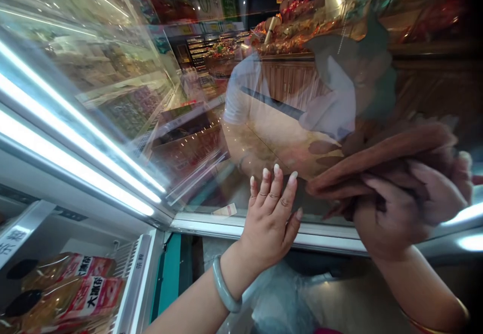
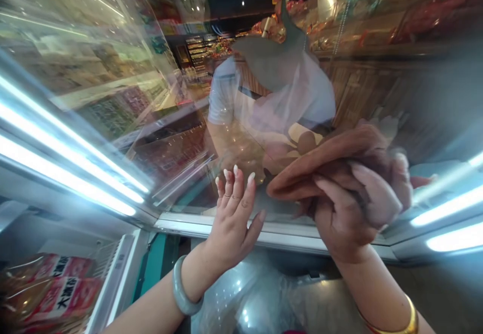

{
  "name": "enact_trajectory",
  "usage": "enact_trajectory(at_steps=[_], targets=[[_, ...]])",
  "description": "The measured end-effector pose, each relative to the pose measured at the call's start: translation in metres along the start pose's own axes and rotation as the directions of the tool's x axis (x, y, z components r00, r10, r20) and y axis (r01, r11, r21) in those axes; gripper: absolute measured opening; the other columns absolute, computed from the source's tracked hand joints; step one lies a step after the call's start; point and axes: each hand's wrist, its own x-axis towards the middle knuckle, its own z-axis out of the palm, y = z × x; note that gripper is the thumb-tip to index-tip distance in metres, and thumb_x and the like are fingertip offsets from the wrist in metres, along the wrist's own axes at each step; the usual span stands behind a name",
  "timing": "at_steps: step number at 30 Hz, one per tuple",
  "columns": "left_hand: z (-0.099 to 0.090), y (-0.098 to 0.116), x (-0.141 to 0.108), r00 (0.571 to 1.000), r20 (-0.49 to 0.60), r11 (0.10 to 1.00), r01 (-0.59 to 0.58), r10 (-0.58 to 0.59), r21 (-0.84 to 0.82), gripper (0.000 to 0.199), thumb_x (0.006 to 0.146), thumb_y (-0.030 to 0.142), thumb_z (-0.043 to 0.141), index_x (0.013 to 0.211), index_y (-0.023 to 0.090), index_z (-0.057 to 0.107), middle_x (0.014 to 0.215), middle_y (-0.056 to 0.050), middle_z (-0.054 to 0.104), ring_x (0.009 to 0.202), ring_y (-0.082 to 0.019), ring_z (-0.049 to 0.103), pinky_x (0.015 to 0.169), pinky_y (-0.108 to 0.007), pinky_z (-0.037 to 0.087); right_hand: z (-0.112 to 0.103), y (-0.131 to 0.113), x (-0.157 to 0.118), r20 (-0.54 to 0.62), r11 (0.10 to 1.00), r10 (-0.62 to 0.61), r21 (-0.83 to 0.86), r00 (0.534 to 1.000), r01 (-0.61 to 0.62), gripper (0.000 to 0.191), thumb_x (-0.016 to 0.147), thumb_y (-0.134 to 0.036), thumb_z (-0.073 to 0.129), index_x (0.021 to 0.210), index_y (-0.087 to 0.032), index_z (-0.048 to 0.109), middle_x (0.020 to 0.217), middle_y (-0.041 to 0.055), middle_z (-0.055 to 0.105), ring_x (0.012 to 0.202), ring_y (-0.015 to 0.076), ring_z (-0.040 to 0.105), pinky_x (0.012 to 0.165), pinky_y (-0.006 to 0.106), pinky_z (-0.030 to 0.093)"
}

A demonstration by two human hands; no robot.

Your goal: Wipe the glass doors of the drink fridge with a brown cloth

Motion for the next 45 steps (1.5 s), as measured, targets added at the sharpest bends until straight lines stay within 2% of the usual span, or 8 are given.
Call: enact_trajectory(at_steps=[3, 9, 16, 20, 27, 35, 39, 45], targets=[[0.003, 0.000, -0.001, 1.000, -0.010, 1.000, 0.004, -0.005, -0.006, 0.087, 0.103, 0.022, 0.057, 0.174, 0.020, 0.005, 0.181, -0.011, 0.008, 0.169, -0.027, -0.003, 0.138, -0.052, 0.005, -0.007, -0.003, -0.008, -0.080, 0.978, -0.203, -0.072, 0.976, 0.197, 0.019, 0.078, -0.012, 0.079, 0.089, -0.027, 0.076, 0.123, 0.0045, 0.058, 0.142, 0.0338, 0.054, 0.127, 0.067, 0.036], [0.002, 0.005, 0.001, 1.000, -0.020, 1.000, 0.002, -0.002, -0.006, 0.086, 0.102, 0.022, 0.058, 0.174, 0.021, 0.011, 0.181, -0.008, 0.011, 0.169, -0.029, -0.007, 0.138, -0.052, -0.003, 0.009, -0.045, -0.024, 0.006, 0.985, -0.170, -0.027, 0.985, 0.170, 0.020, 0.083, -0.009, 0.078, 0.089, -0.027, 0.075, 0.110, 0.0023, 0.057, 0.147, 0.0333, 0.048, 0.126, 0.069, 0.035], [-0.002, 0.002, 0.001, 1.000, 0.009, 0.999, 0.023, -0.023, -0.024, 0.087, 0.102, 0.018, 0.059, 0.174, 0.022, 0.011, 0.181, -0.009, 0.007, 0.169, -0.028, -0.004, 0.138, -0.051, 0.000, -0.034, 0.029, -0.011, -0.087, 0.973, -0.151, -0.188, 0.985, 0.133, 0.035, 0.078, -0.005, 0.063, 0.106, -0.022, 0.073, 0.129, 0.0098, 0.058, 0.131, 0.0331, 0.059, 0.119, 0.073, 0.039], [-0.001, 0.001, 0.001, 1.000, -0.001, 0.999, 0.024, -0.024, -0.033, 0.088, 0.101, 0.018, 0.061, 0.174, 0.023, 0.011, 0.182, -0.006, 0.000, 0.169, -0.028, -0.007, 0.138, -0.049, -0.004, -0.037, 0.018, -0.035, -0.022, 0.970, -0.048, -0.241, 0.999, 0.042, 0.029, 0.082, -0.006, 0.061, 0.106, -0.021, 0.069, 0.135, 0.0113, 0.051, 0.134, 0.0336, 0.057, 0.119, 0.075, 0.039], [-0.002, 0.003, 0.003, 1.000, -0.005, 0.999, 0.012, -0.012, -0.037, 0.089, 0.101, 0.016, 0.060, 0.174, 0.024, 0.011, 0.182, -0.005, 0.000, 0.169, -0.030, -0.009, 0.137, -0.051, -0.006, -0.031, 0.019, 0.015, -0.112, 0.978, -0.069, -0.206, 0.991, 0.044, 0.024, 0.090, -0.008, 0.058, 0.105, -0.023, 0.067, 0.124, 0.0081, 0.053, 0.128, 0.0282, 0.061, 0.117, 0.061, 0.045], [0.002, 0.004, 0.000, 1.000, -0.012, 0.999, 0.010, -0.010, -0.032, 0.089, 0.100, 0.016, 0.060, 0.174, 0.023, 0.011, 0.182, -0.003, 0.000, 0.170, -0.029, -0.007, 0.138, -0.051, -0.004, -0.055, 0.042, -0.096, 0.080, 0.951, -0.118, -0.276, 0.990, 0.136, 0.047, 0.077, -0.018, 0.077, 0.122, -0.022, 0.066, 0.142, 0.0136, 0.049, 0.138, 0.0399, 0.053, 0.113, 0.070, 0.047], [0.003, 0.003, -0.003, 1.000, 0.003, 1.000, -0.012, 0.012, -0.016, 0.089, 0.100, 0.017, 0.060, 0.174, 0.023, 0.010, 0.181, -0.004, -0.001, 0.169, -0.028, -0.007, 0.138, -0.050, -0.005, -0.037, 0.021, -0.097, 0.140, 0.957, -0.144, -0.231, 0.980, 0.174, 0.033, 0.079, -0.012, 0.078, 0.109, -0.024, 0.070, 0.142, 0.0095, 0.047, 0.149, 0.0410, 0.043, 0.121, 0.077, 0.034], [0.002, 0.002, -0.003, 0.999, 0.018, 1.000, -0.026, 0.026, -0.003, 0.088, 0.100, 0.017, 0.059, 0.174, 0.021, 0.010, 0.181, -0.007, 0.003, 0.169, -0.028, -0.006, 0.138, -0.049, -0.003, -0.057, 0.054, -0.111, 0.105, 0.952, -0.105, -0.278, 0.989, 0.130, 0.041, 0.082, -0.014, 0.066, 0.122, -0.022, 0.068, 0.149, 0.0161, 0.043, 0.147, 0.0446, 0.046, 0.116, 0.076, 0.040]])
